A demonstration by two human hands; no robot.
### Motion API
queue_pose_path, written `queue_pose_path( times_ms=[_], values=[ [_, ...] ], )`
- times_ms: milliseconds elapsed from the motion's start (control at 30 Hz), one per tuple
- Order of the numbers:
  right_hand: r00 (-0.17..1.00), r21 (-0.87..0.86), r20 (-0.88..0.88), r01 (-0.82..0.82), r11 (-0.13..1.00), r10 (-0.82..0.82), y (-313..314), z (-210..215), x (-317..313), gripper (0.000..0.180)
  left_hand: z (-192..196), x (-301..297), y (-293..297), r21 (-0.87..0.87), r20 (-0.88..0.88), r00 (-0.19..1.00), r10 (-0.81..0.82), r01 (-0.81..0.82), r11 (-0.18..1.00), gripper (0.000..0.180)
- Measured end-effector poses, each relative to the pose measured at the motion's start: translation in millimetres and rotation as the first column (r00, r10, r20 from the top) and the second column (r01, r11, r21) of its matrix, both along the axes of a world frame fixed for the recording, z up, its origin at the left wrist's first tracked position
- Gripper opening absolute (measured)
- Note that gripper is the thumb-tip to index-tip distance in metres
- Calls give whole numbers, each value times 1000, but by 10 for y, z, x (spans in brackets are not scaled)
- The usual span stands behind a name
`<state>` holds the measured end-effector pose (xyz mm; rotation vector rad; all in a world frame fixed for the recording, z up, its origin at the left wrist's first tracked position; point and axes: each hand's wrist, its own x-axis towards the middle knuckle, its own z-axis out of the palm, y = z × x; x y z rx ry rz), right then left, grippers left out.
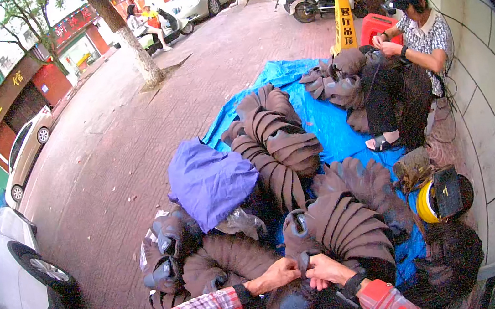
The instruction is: Threading laces or strings into shoe components while working outdoors.
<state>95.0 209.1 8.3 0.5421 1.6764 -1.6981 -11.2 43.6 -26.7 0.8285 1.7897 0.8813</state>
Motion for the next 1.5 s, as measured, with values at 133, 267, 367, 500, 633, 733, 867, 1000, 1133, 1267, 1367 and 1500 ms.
queue_pose_path(
  times_ms=[133, 267, 367, 500, 633, 733, 867, 1000, 1133, 1267, 1367, 1500],
  values=[
    [942, 474, -319, 62, 878, 105, -109, -98, -17, 14, -160, -144, -12, 129, 276, 960, -49, 14, 992, 20],
    [807, 954, -290, 289, 84, 514, -139, 326, 162, 34, 312, -562, -292, 71, 458, 887, -61, 32, 997, 23],
    [778, 813, -583, 551, 189, 235, 304, 285, 361, 16, 435, -690, -499, 270, 856, 512, -73, -323, 907, 17],
    [533, -255, -347, 738, 624, -772, 266, 224, 317, 11, 577, -219, -163, 23, 992, 98, 77, -750, 661, 32],
    [336, -751, -126, 583, 312, -933, 71, 37, 182, 9, 457, 11, -221, -66, 975, 59, 215, -845, 531, 46],
    [202, -728, -90, 655, 203, -975, 13, -16, 176, 20, 277, 27, -312, -102, 968, 30, 250, -859, 501, 43],
    [105, -684, -199, 697, 214, -974, -61, -42, 302, 51, 199, 15, -342, -261, 949, -155, 276, -877, 404, 30],
    [-94, -577, -294, 811, 98, -951, 21, 110, 410, 46, 188, 4, -354, -480, 876, -452, 169, -775, 412, 25],
    [-328, -348, -742, 934, -83, -585, 392, 329, 903, 19, 480, 240, -234, -418, 903, -273, 333, -741, 525, 24],
    [-511, -404, -630, 858, -316, -584, 756, 150, 1375, 23, 438, 199, -293, -189, 869, 173, 464, -749, 635, 25],
    [-450, -406, -578, 882, -239, -680, 664, 121, 1390, 21, 305, -42, -144, 372, 58, 946, 319, -317, 872, 43],
    [-415, -387, -644, 901, -195, -643, 803, 247, 1593, 16, 536, -348, 256, 253, -812, 562, -155, 579, 775, 39]
  ],
)
